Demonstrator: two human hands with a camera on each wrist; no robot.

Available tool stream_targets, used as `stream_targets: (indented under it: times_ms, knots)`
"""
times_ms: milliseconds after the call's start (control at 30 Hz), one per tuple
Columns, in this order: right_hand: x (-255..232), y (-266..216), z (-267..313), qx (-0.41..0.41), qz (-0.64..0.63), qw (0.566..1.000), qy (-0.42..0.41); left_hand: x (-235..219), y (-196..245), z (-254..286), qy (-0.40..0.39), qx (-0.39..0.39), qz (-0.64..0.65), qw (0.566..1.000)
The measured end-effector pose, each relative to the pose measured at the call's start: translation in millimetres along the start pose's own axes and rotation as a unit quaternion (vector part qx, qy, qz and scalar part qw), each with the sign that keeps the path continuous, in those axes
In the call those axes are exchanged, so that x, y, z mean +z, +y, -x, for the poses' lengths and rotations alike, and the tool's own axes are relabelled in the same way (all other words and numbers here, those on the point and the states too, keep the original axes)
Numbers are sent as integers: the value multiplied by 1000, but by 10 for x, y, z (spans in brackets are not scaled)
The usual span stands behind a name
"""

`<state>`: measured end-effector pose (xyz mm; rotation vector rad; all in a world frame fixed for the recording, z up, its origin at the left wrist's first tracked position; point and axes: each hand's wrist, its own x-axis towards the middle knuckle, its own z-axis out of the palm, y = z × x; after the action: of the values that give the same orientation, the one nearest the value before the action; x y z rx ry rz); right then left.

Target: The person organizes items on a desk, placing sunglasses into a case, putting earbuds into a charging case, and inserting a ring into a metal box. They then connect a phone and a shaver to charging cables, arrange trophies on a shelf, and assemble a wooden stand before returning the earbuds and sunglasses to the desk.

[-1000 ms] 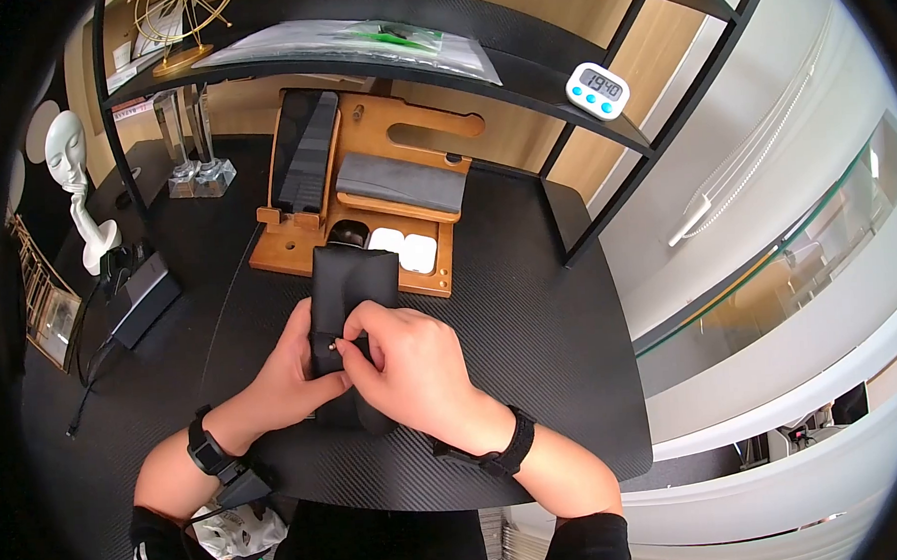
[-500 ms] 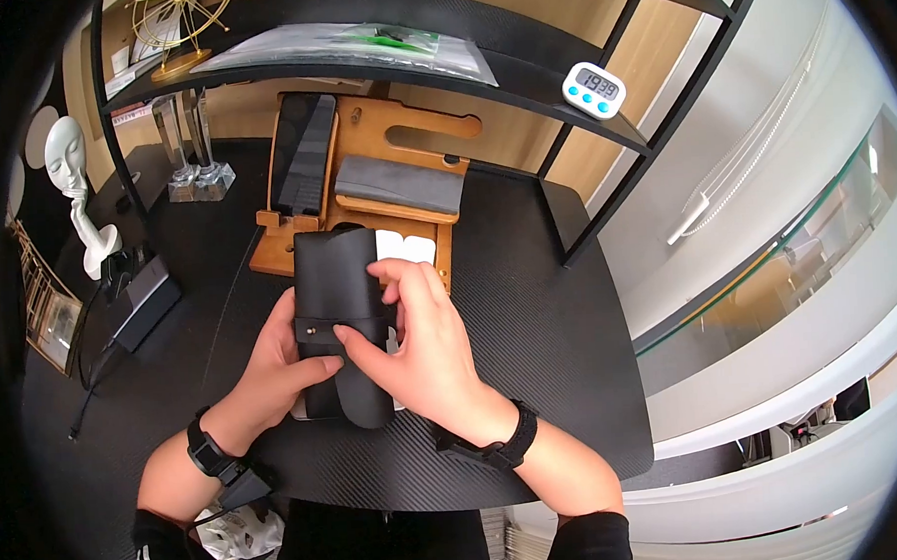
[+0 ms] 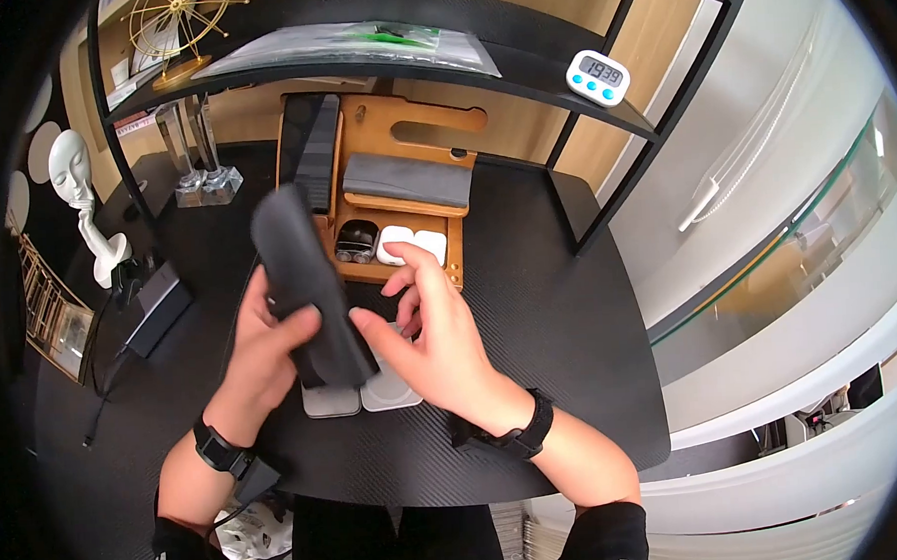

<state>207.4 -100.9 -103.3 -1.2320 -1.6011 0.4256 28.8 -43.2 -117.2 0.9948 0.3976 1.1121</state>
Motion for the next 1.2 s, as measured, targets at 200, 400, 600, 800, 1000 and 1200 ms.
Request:
stream_targets:
  times_ms: [200,400,600,800,1000,1200]
  knots:
    - [-16,-119,92,-39,287,948,-130,-233,119,-116,30,8,114,993]
    - [224,-241,303,-9,356,906,-228,-256,4,-145,32,-38,156,987]
    - [520,-264,370,32,408,847,-339,-267,3,-148,13,-40,138,990]
    - [558,-253,404,30,405,853,-329,-265,6,-112,-1,-49,160,986]
    - [429,-145,545,-2,392,871,-296,-297,-35,-128,-5,-59,177,982]
    - [626,-325,381,76,359,883,-293,-253,-9,-109,-20,-67,170,983]
